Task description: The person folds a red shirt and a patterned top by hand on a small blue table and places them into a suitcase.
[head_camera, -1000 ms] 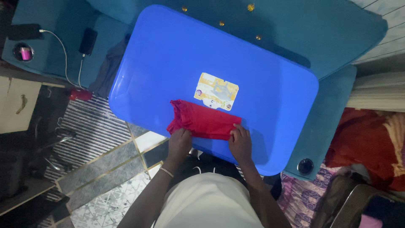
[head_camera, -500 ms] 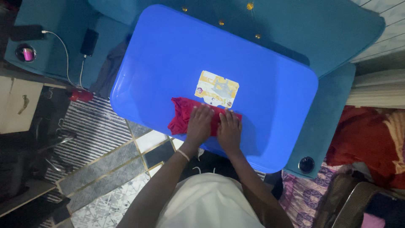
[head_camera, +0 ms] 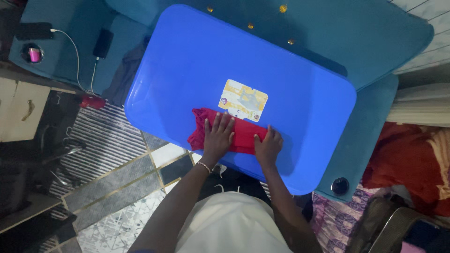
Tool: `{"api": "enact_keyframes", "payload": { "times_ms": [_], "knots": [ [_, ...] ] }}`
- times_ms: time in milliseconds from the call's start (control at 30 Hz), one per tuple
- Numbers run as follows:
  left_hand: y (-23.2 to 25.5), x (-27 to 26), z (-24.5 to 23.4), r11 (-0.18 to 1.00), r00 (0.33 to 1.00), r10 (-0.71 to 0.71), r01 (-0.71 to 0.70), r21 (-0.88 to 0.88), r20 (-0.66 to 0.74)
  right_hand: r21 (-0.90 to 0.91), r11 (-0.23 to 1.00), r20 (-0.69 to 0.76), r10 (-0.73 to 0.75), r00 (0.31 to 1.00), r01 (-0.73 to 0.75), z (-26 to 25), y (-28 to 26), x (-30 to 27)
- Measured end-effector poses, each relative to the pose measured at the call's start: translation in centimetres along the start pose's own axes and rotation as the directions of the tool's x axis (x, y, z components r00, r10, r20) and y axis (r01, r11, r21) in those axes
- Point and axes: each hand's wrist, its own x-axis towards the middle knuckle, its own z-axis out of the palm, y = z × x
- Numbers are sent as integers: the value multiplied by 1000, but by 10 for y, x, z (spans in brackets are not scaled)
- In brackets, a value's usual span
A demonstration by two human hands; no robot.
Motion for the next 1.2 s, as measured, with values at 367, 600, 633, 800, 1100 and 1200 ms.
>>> {"api": "enact_keyframes", "payload": {
  "times_ms": [367,600,633,800,1100,1200],
  "knots": [
    [-1,2,-3,1000,1000,3,-3,-28,-9,211,931,317,223,922,-298,26,46,20],
    [-2,1,-1,1000,1000,4,-4,-14,-10,589,639,476,219,852,-494,22,40,15],
    [-2,0,0,1000,1000,2,-2,-10,-10,548,646,533,221,817,-532,17,39,17],
    [2,1,4,999,999,-8,7,-36,-34,636,421,630,200,750,-646,-14,27,24],
    [24,-1,-15,982,997,-53,42,-186,-55,708,494,514,131,848,-505,-46,-2,40],
    [21,-14,-24,944,985,-174,165,-287,-9,621,727,391,35,920,-292,-57,-26,43]
  ]
}}
